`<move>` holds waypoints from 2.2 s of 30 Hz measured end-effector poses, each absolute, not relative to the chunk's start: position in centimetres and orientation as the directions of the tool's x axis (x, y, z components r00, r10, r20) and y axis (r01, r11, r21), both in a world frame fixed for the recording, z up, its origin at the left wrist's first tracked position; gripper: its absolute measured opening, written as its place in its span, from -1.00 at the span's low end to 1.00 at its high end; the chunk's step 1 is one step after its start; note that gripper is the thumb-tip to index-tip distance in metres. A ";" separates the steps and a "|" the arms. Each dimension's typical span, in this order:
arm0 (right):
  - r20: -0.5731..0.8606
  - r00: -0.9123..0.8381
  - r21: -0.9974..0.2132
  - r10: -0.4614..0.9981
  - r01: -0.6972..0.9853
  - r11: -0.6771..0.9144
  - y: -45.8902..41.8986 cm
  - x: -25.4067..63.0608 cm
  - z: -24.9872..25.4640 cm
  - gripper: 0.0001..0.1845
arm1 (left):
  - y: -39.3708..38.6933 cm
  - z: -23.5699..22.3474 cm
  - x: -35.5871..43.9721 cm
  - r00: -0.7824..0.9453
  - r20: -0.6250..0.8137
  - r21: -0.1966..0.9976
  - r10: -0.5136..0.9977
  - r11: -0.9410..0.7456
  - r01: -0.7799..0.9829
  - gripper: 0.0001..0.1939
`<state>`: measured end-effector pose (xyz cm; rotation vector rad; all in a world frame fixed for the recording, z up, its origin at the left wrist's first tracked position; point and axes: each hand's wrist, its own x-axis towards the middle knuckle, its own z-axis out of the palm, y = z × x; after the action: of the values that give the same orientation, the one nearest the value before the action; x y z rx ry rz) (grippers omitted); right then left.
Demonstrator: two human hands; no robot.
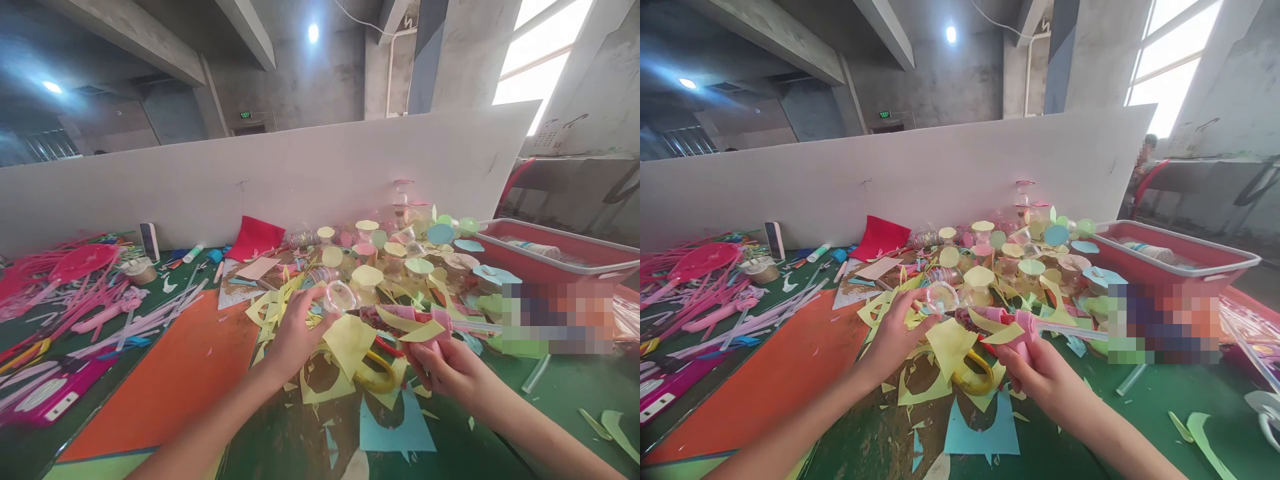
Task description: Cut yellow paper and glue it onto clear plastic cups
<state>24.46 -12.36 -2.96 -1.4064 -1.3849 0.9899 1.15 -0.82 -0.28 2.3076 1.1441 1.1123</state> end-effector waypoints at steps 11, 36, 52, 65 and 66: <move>0.051 0.124 -0.981 0.991 0.192 0.026 -12.2 24.5 -2.1 -0.36 | -0.9 -0.1 1.0 0.437 0.518 0.548 0.735 -0.677 0.491 -0.73; 0.062 0.080 -0.984 0.995 0.174 0.047 -12.3 24.6 -2.3 -0.33 | -1.7 -0.5 1.2 0.597 0.435 0.546 0.674 -0.725 0.420 -0.66; 0.049 0.066 -0.980 0.997 0.197 0.035 -12.4 24.5 -1.7 -0.32 | -1.7 -0.5 1.2 0.592 0.431 0.546 0.681 -0.719 0.430 -0.68; 0.052 0.052 -0.960 0.997 0.277 0.035 -12.6 24.4 -1.4 -0.27 | -1.6 -0.5 1.3 0.599 0.436 0.535 0.671 -0.729 0.427 -0.68; 0.056 0.048 -0.959 0.997 0.280 0.040 -12.6 24.4 -1.3 -0.27 | -1.6 -0.5 1.3 0.596 0.439 0.534 0.673 -0.729 0.429 -0.68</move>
<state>24.44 -12.61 -1.33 -1.4015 -1.3927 0.9839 1.33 -1.59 -0.46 2.4529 0.8867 0.8998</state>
